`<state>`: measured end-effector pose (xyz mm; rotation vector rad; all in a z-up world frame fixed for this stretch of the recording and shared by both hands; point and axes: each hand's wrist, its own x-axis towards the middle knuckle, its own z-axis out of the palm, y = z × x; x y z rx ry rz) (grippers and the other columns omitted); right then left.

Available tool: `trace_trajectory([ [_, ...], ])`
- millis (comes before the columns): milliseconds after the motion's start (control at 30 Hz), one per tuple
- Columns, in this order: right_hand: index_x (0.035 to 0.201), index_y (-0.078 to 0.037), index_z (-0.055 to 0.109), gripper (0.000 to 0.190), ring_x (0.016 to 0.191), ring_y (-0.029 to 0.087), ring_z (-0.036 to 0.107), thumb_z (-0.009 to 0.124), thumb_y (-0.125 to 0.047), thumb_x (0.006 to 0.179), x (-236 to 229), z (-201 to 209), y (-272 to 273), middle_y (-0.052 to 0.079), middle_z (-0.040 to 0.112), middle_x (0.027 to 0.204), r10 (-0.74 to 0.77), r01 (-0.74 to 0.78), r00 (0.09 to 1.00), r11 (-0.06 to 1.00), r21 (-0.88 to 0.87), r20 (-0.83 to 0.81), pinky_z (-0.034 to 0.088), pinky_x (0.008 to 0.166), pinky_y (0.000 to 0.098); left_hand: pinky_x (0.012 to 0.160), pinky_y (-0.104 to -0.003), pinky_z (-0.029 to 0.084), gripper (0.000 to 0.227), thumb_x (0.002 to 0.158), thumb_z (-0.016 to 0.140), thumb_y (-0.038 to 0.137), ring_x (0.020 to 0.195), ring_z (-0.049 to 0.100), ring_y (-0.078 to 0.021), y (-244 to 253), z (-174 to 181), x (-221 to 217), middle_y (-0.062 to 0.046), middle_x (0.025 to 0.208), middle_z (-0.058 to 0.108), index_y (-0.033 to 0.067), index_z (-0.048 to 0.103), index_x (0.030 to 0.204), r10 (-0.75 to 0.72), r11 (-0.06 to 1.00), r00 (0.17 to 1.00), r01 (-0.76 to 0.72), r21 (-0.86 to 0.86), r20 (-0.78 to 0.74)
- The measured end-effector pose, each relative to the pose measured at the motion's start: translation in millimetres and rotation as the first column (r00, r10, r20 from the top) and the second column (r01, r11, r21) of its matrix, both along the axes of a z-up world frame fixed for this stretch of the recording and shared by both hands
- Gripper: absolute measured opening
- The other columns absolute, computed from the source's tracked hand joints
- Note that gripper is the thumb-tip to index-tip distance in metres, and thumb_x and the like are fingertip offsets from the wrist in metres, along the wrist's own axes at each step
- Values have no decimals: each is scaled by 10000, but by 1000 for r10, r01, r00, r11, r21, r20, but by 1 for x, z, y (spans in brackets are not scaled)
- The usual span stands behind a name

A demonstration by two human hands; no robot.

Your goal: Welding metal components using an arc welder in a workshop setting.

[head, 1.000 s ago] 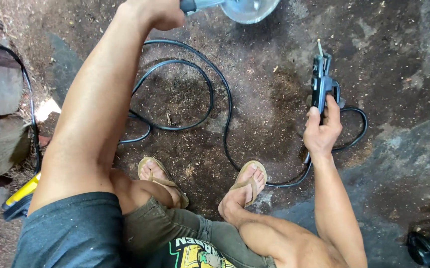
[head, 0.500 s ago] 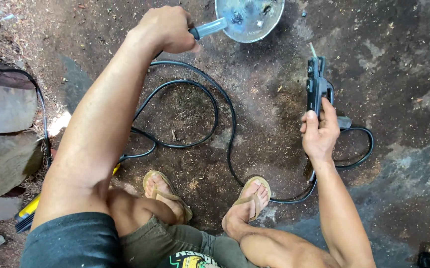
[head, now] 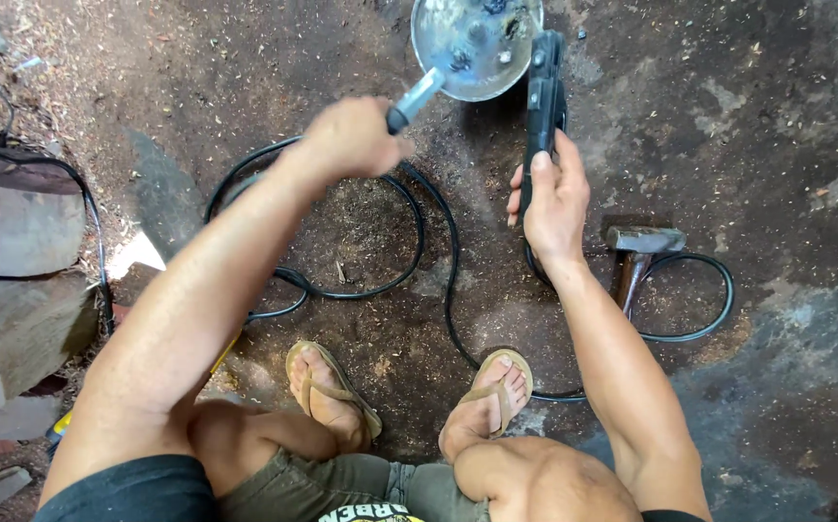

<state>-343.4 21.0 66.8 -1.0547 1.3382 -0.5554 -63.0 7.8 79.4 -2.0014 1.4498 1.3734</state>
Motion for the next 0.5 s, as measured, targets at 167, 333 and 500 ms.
trace_trajectory([
  [167,1540,-42,399,466,611,89,608,458,-275,1141,1,-2,2,42,628,859,-15,17,998,999,-49,53,512,470,259,935,-455,537,491,889,672,449,1008,710,-331,23,-6,-16,-155,1001,732,103,651,1237,195,978,977,-200,-61,-84],
  [333,1535,-34,409,472,602,85,601,489,-243,1121,-28,10,17,39,622,847,-57,57,996,998,11,63,494,461,257,888,-416,483,644,827,806,511,982,642,-278,33,-43,-10,-107,1021,654,93,634,1285,324,927,914,-358,-110,-244],
  [500,1422,17,531,467,657,66,598,686,-50,986,-99,22,43,17,634,861,-90,95,986,995,28,-140,507,546,232,619,-287,507,650,803,817,399,643,606,-107,22,-22,-6,-19,772,637,-29,637,1257,555,831,763,-518,202,-330],
])
